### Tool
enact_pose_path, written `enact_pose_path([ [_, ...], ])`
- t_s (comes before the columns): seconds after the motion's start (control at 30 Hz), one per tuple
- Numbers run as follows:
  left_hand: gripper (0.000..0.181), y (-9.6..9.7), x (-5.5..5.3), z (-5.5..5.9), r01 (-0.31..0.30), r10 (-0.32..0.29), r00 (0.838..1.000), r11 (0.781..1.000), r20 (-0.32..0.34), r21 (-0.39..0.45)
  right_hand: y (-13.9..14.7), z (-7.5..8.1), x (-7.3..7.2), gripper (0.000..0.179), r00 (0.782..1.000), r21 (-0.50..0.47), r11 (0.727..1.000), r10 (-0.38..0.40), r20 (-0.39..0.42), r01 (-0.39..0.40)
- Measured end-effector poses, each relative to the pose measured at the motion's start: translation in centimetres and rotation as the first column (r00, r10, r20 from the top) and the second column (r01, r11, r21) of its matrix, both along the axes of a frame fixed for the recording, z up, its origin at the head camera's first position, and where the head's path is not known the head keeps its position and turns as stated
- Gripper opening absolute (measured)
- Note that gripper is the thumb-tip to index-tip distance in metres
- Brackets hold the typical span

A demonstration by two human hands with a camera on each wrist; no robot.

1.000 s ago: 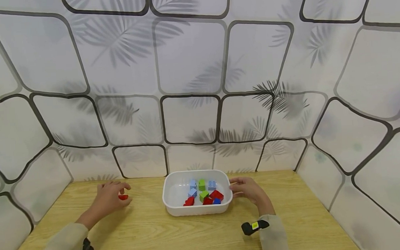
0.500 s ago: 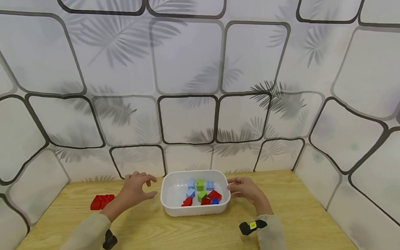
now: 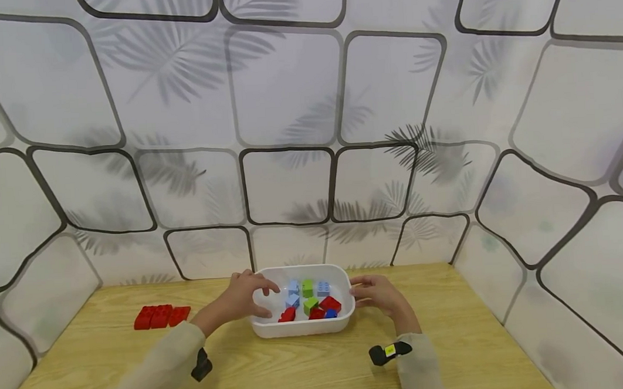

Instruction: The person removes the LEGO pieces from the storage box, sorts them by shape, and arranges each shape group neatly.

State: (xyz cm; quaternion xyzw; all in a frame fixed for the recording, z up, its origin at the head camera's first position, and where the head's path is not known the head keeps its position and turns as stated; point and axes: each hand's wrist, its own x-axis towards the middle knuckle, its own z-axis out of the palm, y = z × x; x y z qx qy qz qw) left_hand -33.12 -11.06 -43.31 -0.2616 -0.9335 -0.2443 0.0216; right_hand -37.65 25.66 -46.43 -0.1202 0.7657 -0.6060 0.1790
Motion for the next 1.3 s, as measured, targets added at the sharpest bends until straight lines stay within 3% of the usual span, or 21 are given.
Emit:
enact_pose_path([
  [0.13, 0.043, 0.6, -0.2, -0.5, 0.04, -0.039, 0.999, 0.998, 0.012, -0.047, -0.2, 0.0, 0.2, 0.048, 1.0, 0.0, 1.0, -0.004, 0.005, 0.004],
  [0.3, 0.035, 1.3, -0.5, -1.1, 0.081, -0.084, 0.996, 0.992, -0.021, -0.097, -0.2, 0.1, 0.3, 0.047, 1.0, -0.005, 1.0, -0.012, 0.012, 0.012],
  [0.77, 0.025, 2.6, -0.9, -1.9, 0.099, -0.104, 0.994, 0.99, -0.045, -0.098, -0.3, 0.3, 0.4, 0.05, 1.0, -0.015, 1.0, 0.006, 0.011, -0.005],
  [1.3, 0.04, 4.5, -1.8, -1.8, 0.069, -0.081, 0.995, 0.981, -0.062, -0.18, -0.2, 0.2, 0.3, 0.049, 1.0, -0.006, 1.0, -0.002, 0.013, 0.002],
])
